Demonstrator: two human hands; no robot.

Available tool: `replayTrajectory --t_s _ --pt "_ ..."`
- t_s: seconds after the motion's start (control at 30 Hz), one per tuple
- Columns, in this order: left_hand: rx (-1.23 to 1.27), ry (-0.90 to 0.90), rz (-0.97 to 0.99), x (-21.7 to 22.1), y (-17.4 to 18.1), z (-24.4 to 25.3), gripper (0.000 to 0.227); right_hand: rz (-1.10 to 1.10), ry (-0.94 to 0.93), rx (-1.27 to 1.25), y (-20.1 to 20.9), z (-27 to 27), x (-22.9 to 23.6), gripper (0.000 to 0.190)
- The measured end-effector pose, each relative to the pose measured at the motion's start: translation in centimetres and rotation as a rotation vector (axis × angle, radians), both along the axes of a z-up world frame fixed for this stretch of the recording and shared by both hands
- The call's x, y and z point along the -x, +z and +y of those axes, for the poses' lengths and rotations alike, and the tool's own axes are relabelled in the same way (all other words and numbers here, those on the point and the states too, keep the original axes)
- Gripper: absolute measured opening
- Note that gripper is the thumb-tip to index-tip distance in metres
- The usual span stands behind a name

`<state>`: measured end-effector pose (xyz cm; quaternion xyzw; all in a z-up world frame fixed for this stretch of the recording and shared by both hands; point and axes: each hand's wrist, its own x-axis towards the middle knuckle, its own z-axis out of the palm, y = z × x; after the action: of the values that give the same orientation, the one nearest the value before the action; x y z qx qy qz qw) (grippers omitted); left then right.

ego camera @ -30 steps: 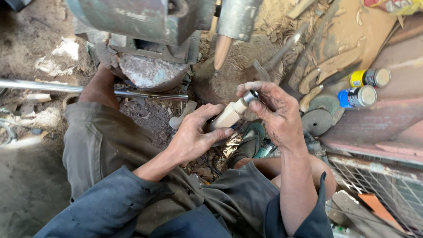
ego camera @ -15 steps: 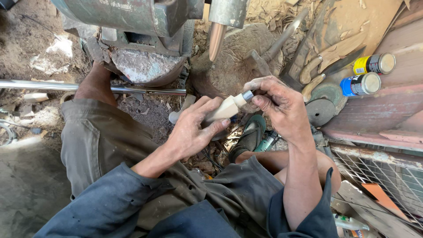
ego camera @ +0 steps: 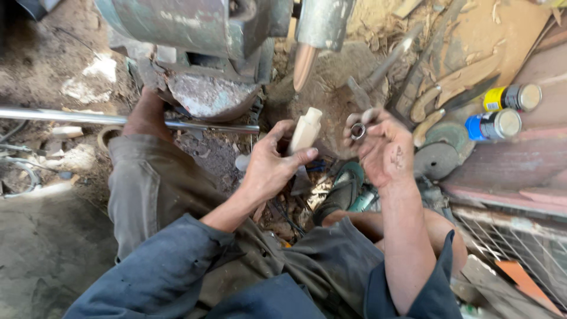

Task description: The person holds a small wooden piece against a rotating grinding wheel, shaping and smoothing its edges. The person repeatedly repositions the wood to grind different sides and occasionally pauses to inspect the surface before continuing.

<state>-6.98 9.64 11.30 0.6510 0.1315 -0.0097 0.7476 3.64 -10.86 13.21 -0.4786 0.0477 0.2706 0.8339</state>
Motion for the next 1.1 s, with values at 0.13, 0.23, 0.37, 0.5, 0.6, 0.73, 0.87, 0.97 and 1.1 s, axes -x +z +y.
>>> replayTrajectory --t_s 0.13,0.23,0.37,0.5,0.6,0.73,0.87,0.97,1.1 --pt "-0.092 0.061 -0.065 -0.7 -0.3 -0.3 0.054 0.158 0.155 0.099 -1.3 1.1 -0.5 0.02" --pt "-0.1 0.101 -0.081 -1.3 -0.5 -0.4 0.052 0.069 0.261 0.131 -1.4 2.0 -0.6 0.035" --pt "-0.098 0.141 0.013 -2.4 -0.5 -0.4 0.053 -0.01 0.252 0.133 -1.0 3.7 -0.4 0.045" --pt "-0.079 0.16 -0.033 -2.6 -0.6 -0.2 0.052 -0.069 0.254 0.132 -1.1 5.1 -0.5 0.045" --pt "-0.034 0.15 0.013 -2.9 -0.8 0.2 0.053 -0.058 0.234 0.101 -1.5 5.9 -0.8 0.043" --pt "0.03 0.128 0.022 -3.3 -1.3 0.4 0.056 -0.112 0.216 0.073 -2.0 5.8 -1.4 0.036" --pt "-0.08 0.132 -0.107 -3.2 -1.6 0.3 0.058 -0.147 0.184 0.073 -3.0 5.5 -1.8 0.03" --pt "-0.262 0.139 -0.133 -3.4 -1.7 0.3 0.06 -0.169 0.142 0.072 -3.8 5.3 -2.0 0.028" --pt "-0.248 0.152 -0.046 -3.6 -2.0 0.2 0.055 -0.186 0.115 0.103 -4.4 5.3 -2.1 0.026"
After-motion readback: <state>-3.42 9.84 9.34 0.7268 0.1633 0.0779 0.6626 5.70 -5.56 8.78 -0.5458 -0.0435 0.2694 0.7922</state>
